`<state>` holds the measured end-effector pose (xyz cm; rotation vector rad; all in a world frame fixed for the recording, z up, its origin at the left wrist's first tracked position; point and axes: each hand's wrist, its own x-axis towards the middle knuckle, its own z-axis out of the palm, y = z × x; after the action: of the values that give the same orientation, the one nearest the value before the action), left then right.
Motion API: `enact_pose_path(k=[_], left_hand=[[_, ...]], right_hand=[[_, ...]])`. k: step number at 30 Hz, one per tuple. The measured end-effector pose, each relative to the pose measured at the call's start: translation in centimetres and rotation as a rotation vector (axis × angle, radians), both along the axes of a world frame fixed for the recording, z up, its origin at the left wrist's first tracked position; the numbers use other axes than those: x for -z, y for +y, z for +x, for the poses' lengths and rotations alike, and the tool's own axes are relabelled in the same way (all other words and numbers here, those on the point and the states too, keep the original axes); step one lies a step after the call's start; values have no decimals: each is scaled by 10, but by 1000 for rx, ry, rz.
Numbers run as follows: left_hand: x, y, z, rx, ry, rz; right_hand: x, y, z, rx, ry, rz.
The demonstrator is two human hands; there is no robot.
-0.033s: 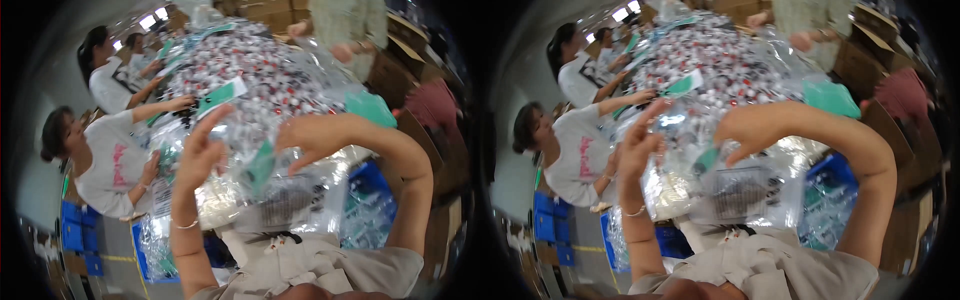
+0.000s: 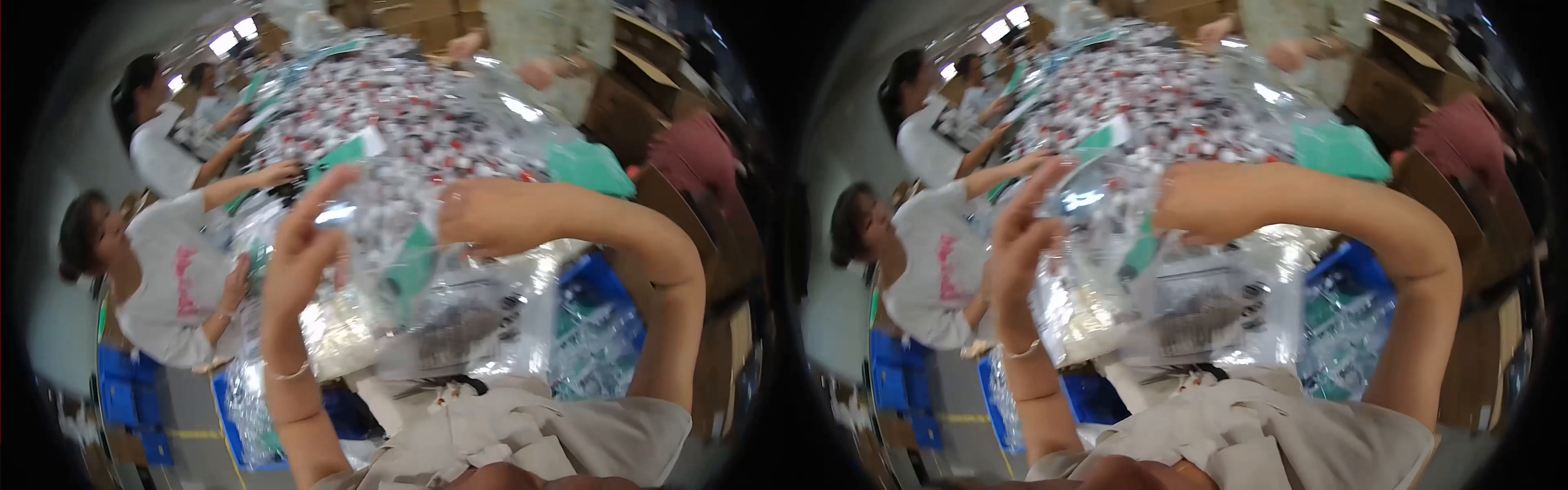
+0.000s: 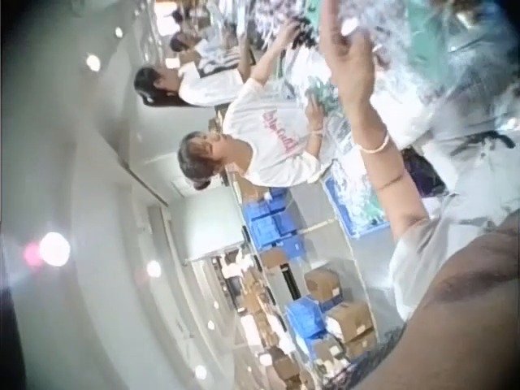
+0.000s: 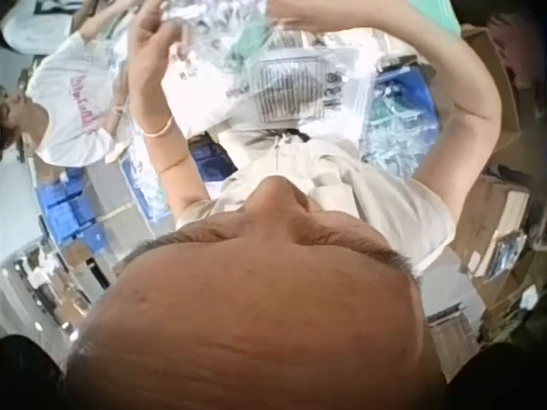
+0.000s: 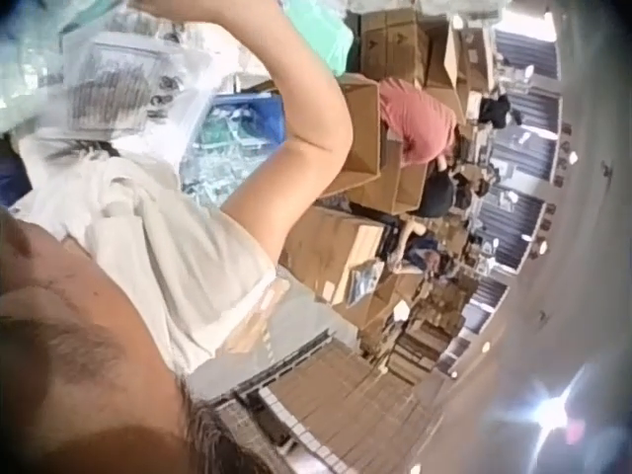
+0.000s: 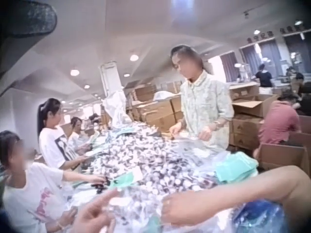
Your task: Packaging plastic nozzles and instruction booklets into clear plastic bags on an assembly table.
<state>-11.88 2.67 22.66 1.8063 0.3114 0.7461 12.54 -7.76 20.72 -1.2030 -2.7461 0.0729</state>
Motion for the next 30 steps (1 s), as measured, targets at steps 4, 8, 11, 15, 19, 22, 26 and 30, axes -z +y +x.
enact_pose_path(k=[4,8,11,15,19,22,26,30], left_hand=[[-44,-38,25,127,-36,-6],[-81,-81,60,495,-101,-115],[-96,-108,93,690,-67,-98],[-85,-152,114,691,-65,113],[-47,-164,129,639,-73,115],[-12,-148,127,672,90,96],[29,-135,126,693,359,22],[59,-126,126,686,477,36]], right_hand=[[-34,-52,-5,81,264,411],[-68,-103,-13,94,334,846],[-78,-146,-6,295,390,1026],[-80,-221,2,662,672,311],[-47,-282,36,777,772,189],[-7,-319,52,875,816,44],[56,-350,61,1004,1024,-177],[122,-380,68,994,1139,-418]])
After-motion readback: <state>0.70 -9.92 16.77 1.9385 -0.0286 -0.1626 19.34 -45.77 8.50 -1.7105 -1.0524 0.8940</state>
